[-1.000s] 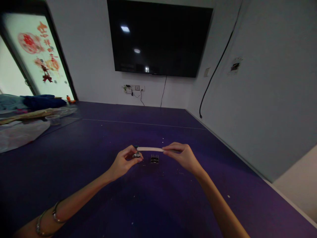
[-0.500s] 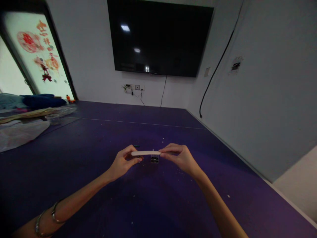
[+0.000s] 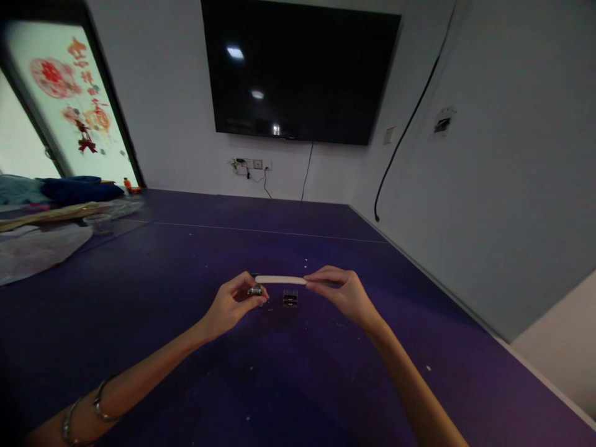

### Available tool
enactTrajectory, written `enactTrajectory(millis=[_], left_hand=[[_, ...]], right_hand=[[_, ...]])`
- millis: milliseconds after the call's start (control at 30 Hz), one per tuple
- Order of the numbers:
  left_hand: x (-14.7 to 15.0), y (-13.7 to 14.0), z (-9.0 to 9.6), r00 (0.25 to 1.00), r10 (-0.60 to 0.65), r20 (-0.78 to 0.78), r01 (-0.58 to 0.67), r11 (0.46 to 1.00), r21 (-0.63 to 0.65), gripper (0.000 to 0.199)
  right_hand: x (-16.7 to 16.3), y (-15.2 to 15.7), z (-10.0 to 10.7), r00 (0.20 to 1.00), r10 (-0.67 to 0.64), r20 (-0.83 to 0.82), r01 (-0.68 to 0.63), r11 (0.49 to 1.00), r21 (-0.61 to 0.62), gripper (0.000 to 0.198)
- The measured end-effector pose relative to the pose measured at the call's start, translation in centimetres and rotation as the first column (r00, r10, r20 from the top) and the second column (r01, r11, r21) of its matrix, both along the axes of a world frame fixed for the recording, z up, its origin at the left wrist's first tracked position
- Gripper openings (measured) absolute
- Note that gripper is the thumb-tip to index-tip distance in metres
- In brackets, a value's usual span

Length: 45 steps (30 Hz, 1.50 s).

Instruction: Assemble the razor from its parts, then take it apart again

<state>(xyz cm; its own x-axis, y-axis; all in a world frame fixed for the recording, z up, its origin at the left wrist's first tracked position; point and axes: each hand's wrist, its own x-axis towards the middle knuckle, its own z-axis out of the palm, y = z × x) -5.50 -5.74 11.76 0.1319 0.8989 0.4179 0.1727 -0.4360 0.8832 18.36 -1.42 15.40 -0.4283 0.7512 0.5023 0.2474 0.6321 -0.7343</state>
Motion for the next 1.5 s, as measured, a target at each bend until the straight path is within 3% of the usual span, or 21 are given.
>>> enactTrajectory(millis=[133,300,467,600,767,900,1100,1300,1500], left_hand=[[-0.1,0.0,0.0,1.000,0.006,0.002,-0.006,1.000,0.002,0.019],[-0.1,-0.1,0.1,1.000,-0.019,0.020,0.019,1.000,-0.001,0.019],[0.0,-0.2,0.3,1.000,0.009,-0.018,-0.009,1.000,0.009,0.017],[-0.2,-0.1,0.3,1.000,0.005,-0.003,-0.005,1.000,-0.005,0.017],[-0.4,0.2,-0.1,0.999,0.008,-0.035,-0.008,1.000,0.011,0.018],[-0.3,0.2,-0.2,1.000,0.002,-0.024,-0.003,1.000,-0.008,0.019],[-0.3,0.2,-0.3,0.999,0.003,-0.046,-0.003,1.000,0.001,0.018],[-0.3,0.3,-0.3,1.000,0.003,-0.025,-0.003,1.000,-0.002,0.019],[-0.2,0.1,0.1,0.999,0.017,-0.043,-0.016,1.000,0.025,0.017]], right_hand=[[-0.2,-0.2,0.1,0.998,0.052,0.019,-0.053,0.999,0.001,0.016],[-0.2,-0.1,0.0,1.000,-0.023,-0.020,0.023,1.000,0.003,0.018],[-0.2,-0.4,0.3,0.999,0.045,0.012,-0.045,0.999,0.026,0.015],[0.1,-0.7,0.8,0.999,-0.031,0.015,0.030,0.998,0.063,0.014],[0.0,-1.2,1.3,0.998,-0.007,0.057,0.001,0.995,0.104,0.015],[0.1,-1.0,1.2,0.997,-0.067,0.049,0.060,0.990,0.126,0.015],[-0.1,-1.0,1.0,0.997,-0.012,0.082,0.003,0.993,0.115,0.016],[0.0,-0.7,0.8,0.996,-0.075,0.056,0.069,0.992,0.105,0.015],[0.0,-0.8,0.8,0.998,-0.016,0.065,0.012,0.998,0.066,0.016]])
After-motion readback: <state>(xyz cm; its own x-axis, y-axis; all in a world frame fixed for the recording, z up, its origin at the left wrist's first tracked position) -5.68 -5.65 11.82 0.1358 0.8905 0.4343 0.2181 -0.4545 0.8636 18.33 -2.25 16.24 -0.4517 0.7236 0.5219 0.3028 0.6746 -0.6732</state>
